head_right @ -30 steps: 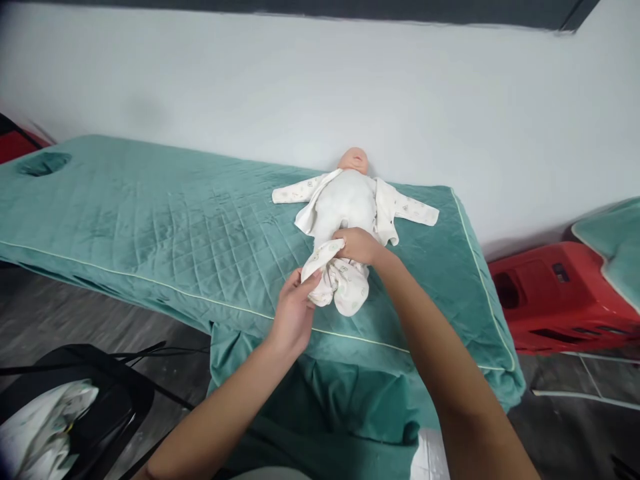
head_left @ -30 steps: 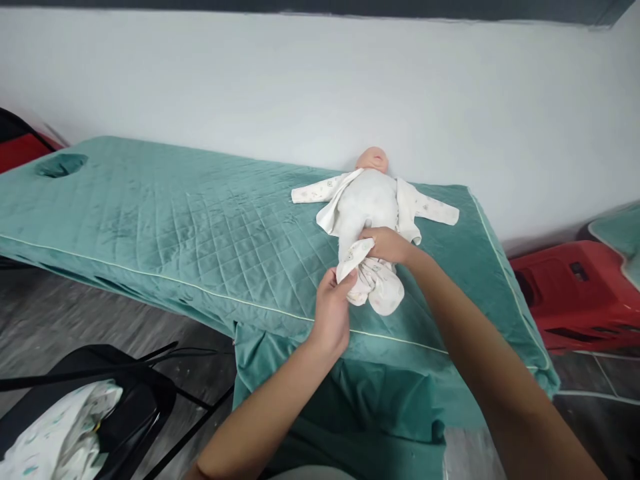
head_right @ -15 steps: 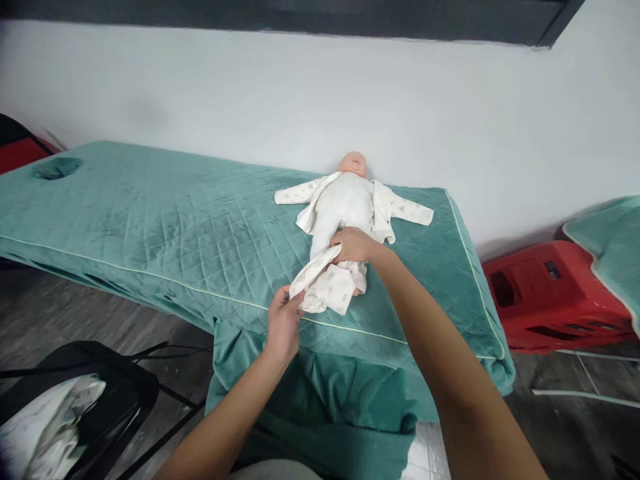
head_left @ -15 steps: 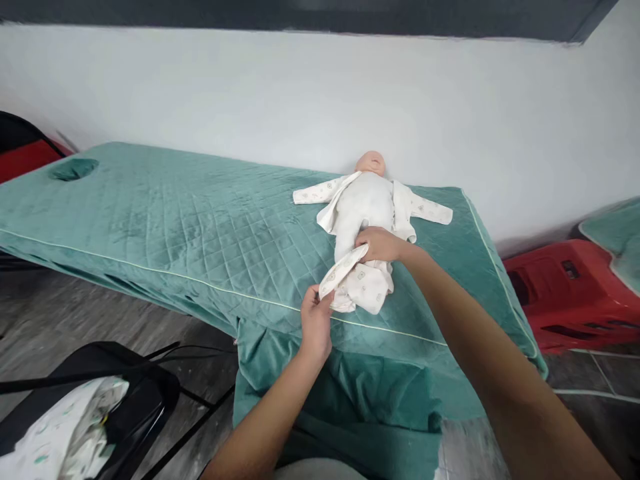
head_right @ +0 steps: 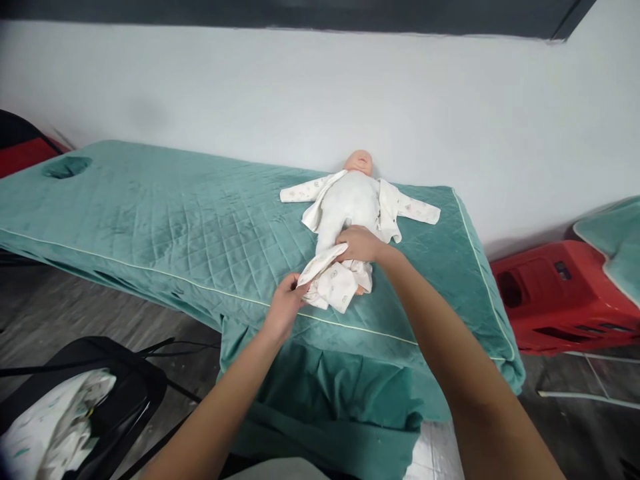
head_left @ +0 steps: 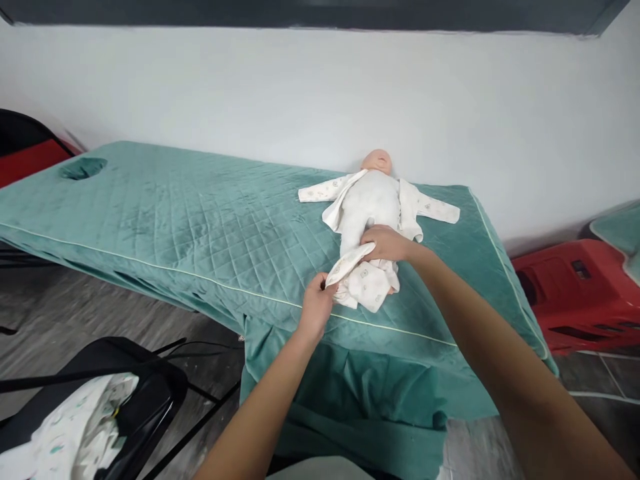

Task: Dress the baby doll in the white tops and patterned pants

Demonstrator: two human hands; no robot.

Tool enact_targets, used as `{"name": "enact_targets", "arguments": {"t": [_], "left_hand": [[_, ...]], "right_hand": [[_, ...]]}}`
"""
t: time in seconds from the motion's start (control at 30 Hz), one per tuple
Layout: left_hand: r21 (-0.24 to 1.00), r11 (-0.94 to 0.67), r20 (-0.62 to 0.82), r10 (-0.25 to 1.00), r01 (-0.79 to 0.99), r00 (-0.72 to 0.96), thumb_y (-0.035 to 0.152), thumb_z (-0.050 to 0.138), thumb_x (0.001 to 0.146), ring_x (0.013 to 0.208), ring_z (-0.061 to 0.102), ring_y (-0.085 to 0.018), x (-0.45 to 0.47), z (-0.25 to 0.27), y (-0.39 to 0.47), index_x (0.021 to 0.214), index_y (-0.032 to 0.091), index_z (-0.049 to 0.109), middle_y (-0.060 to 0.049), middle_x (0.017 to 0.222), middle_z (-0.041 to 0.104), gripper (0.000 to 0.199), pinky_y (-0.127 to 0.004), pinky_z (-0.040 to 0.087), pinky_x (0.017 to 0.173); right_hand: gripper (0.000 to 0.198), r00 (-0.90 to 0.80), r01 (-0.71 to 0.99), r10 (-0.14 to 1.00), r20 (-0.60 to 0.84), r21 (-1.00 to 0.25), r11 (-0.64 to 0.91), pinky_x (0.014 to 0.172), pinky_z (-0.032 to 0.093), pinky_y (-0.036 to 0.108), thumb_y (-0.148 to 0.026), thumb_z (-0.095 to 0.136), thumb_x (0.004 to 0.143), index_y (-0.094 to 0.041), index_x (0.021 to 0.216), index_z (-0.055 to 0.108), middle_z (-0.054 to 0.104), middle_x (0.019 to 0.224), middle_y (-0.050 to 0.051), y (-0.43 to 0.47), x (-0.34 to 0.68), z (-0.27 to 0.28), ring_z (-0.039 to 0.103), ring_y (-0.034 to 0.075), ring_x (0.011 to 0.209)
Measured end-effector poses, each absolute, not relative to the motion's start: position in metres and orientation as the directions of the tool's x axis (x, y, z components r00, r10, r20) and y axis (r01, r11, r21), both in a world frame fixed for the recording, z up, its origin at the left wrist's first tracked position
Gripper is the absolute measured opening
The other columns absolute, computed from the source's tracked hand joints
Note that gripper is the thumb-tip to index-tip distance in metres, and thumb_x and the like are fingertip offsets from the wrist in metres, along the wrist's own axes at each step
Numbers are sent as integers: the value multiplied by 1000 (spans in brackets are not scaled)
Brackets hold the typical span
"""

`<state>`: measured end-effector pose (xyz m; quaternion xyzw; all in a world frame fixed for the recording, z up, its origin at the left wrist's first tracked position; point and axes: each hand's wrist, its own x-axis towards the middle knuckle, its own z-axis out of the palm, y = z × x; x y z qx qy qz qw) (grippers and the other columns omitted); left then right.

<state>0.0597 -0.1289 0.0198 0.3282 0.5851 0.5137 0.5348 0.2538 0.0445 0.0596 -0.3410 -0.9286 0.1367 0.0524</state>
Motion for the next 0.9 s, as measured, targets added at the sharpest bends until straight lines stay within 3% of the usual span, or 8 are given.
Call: {"name": "enact_targets", "arguments": {"t": [0.1, 0.33, 0.6, 0.77, 0.9], "left_hand": [[959, 245, -271, 939, -141, -214, 37, 66, 75, 73, 53, -12, 62, 19, -130, 79, 19, 57, 1, 79, 56, 20, -21, 44, 62], [890, 371, -409, 906, -265, -107, 38, 71, 73, 71, 56, -13, 61, 27, -121, 77, 18, 54, 1, 77, 58, 26, -25, 51, 64], [873, 342, -370, 929, -349, -15, 35, 74, 70, 67, 54, -10, 67, 23, -113, 80, 18, 54, 5, 74, 57, 27, -21, 48, 62], [926, 275, -284, 959, -260, 4, 35, 65, 79, 62, 46, -9, 68, 14, -99, 83, 20, 54, 6, 72, 52, 19, -20, 38, 55], [997, 79, -79, 997, -4, -23, 36, 59, 87, 67, 44, -10, 59, 8, -78, 83, 20, 54, 5, 72, 49, 17, -21, 35, 59]], "right_hand": [[24, -758, 619, 652, 14, -302, 725, 90, 39, 35, -44, 77, 77, -20, 79, 72, 74, 90, 5, 44, 254, 59, 66, 25, 93], [24, -749, 613, 662, 27, -351, 708, 95, 38, 37, -44, 78, 77, -21, 79, 70, 74, 89, 5, 40, 254, 61, 65, 26, 94], [35, -735, 574, 677, 22, -511, 640, 96, 38, 42, -54, 73, 78, -20, 85, 69, 72, 94, 6, 37, 259, 66, 60, 27, 99], [40, -717, 565, 696, 20, -568, 598, 100, 38, 46, -59, 70, 78, -21, 85, 66, 70, 97, 6, 37, 262, 66, 59, 29, 102], [45, -685, 562, 728, 20, -622, 545, 102, 41, 46, -62, 72, 75, -20, 93, 68, 70, 106, 8, 34, 264, 67, 59, 30, 108]]}}
